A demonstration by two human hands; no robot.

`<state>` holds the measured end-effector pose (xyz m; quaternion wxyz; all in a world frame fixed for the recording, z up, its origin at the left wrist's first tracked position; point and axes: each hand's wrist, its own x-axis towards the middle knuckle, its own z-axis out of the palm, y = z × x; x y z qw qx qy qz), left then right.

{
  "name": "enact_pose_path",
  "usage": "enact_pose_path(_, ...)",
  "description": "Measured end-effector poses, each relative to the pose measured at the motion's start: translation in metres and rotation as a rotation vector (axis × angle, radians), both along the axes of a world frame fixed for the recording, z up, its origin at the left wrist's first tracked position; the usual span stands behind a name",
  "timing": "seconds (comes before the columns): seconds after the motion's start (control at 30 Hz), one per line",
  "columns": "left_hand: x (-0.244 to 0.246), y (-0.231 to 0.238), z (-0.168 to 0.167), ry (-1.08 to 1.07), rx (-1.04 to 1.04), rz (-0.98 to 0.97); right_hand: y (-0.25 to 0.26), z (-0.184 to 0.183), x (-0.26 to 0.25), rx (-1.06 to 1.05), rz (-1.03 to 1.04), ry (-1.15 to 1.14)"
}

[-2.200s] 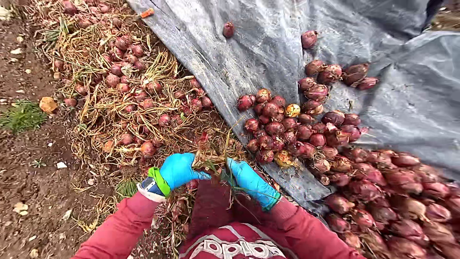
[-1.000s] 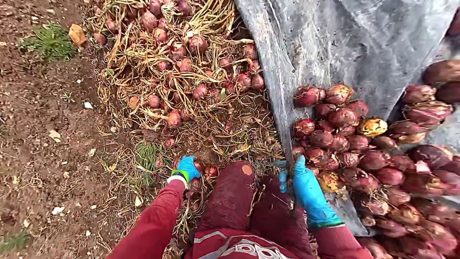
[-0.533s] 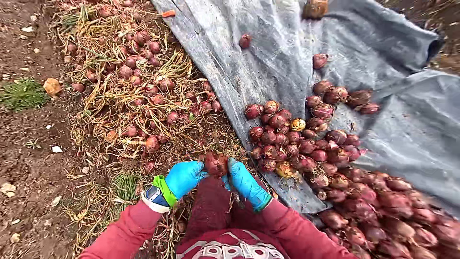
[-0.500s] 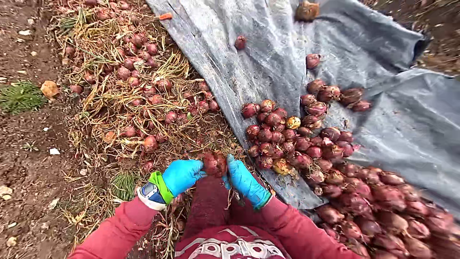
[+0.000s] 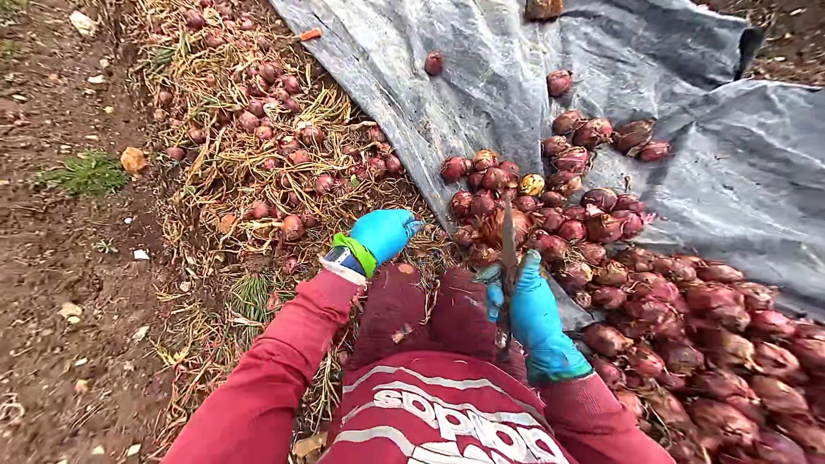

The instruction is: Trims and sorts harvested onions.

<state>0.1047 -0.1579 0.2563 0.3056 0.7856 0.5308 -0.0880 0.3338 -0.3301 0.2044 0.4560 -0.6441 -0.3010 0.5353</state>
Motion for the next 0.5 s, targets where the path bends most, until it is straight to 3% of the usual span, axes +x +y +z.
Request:
enact_pose_path(0.07, -0.049, 0.029, -0.061, 0.081, 0.01, 0.353, 0.006, -0.014, 0.018, -0.054, -0.189, 0.042)
enact_pose_path(0.1, -0.07, 0.03, -0.095, 0.166, -0.043, 0.422, 0.008, -0.023, 0.023, -0.089, -0.219, 0.042)
enact_pose_path(0.27, -0.09, -0.042, -0.254, 0.515, -0.431, 0.392, 0.025, -0.068, 0.011, -0.317, -0.028, 0.034)
enact_pose_path(0.33, -0.086, -0.051, -0.283, 0.522, -0.424, 0.517, 0.038, -0.082, 0.002, -0.382, 0.036, 0.058)
enact_pose_path(0.4, -0.092, -0.04, -0.29, 0.44, -0.455, 0.679, 0.054, -0.093, -0.002, -0.416, 0.096, 0.084)
enact_pose_path(0.5, -0.108, -0.017, -0.276, -0.012, -0.489, 1.148, 0.079, -0.112, -0.004, -0.484, 0.141, 0.138)
